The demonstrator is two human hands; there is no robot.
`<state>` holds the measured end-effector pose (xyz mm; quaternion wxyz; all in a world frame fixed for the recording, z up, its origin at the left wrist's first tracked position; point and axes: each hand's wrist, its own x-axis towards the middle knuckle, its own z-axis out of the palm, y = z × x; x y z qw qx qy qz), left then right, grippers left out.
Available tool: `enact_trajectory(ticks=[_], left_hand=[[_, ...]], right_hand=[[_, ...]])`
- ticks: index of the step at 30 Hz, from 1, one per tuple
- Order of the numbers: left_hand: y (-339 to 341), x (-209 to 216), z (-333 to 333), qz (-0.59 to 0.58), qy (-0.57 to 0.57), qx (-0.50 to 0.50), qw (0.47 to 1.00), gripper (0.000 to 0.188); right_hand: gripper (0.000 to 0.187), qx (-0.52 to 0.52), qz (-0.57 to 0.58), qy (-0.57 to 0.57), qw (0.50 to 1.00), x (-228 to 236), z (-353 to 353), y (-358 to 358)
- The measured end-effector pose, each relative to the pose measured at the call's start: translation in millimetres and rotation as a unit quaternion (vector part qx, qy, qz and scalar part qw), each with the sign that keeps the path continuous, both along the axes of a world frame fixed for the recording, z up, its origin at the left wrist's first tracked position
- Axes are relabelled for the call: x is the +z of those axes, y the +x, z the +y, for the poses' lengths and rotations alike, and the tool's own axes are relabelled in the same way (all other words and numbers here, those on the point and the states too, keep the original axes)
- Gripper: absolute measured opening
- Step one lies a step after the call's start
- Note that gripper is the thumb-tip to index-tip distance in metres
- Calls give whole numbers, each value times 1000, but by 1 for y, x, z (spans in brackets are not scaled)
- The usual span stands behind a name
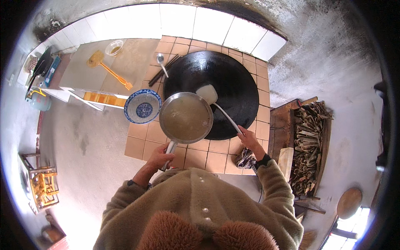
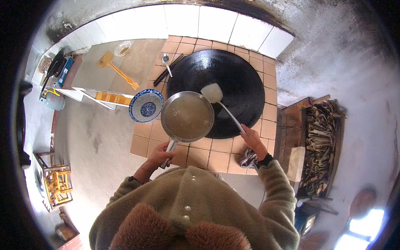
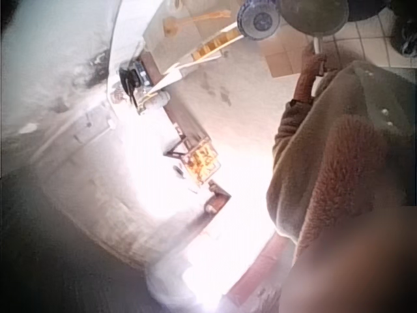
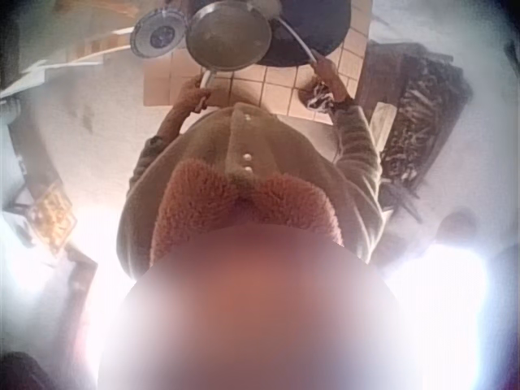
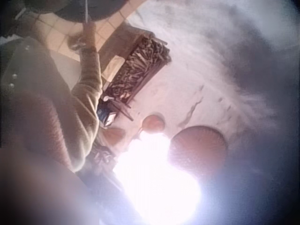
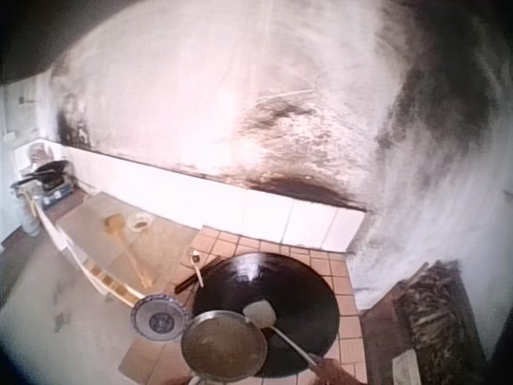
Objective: The person washes a wok, a saucepan, a bowl, and chopsticks using a cloth and water from a tap. They scrub the wok and saucepan, rinse them outdoors, and then wash the bowl and chopsticks before placing them on a shelf.
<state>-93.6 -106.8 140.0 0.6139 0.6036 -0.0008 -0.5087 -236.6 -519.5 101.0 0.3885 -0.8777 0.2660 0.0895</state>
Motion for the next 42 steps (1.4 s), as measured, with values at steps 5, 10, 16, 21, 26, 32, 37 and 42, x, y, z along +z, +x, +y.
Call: enact_trajectory(ticks=[5, 10, 16, 21, 26, 32, 37, 42], left_hand=[[1, -6, 2, -12, -8, -13, 1000, 50], [1, -6, 1, -4, -9, -14, 1000, 53], [0, -9, 4, -3, -10, 0, 1000, 48], [5, -17, 0, -43, -10, -40, 998, 44], [1, -10, -6, -33, 10, -33, 999, 42], [0, -11, -9, -43, -1, -30, 999, 37], [0, -11, -9, -45, -4, -26, 999, 42], [-2, -4, -11, -44, -12, -30, 998, 41]], right_hand=[[46, 27, -118, -57, 991, 44, 5, 1], [45, 45, -38, -51, 997, 131, 8, -5], [47, 75, -4, -83, 994, 172, 15, -19], [52, 251, -48, -410, 875, 174, 9, -47], [47, 206, -178, -516, 812, 195, -11, -51], [20, 232, 82, -380, 892, 183, -59, 40], [17, 187, 242, -186, 934, 144, -98, 78], [19, 217, 55, -236, 946, 47, -79, 53]])
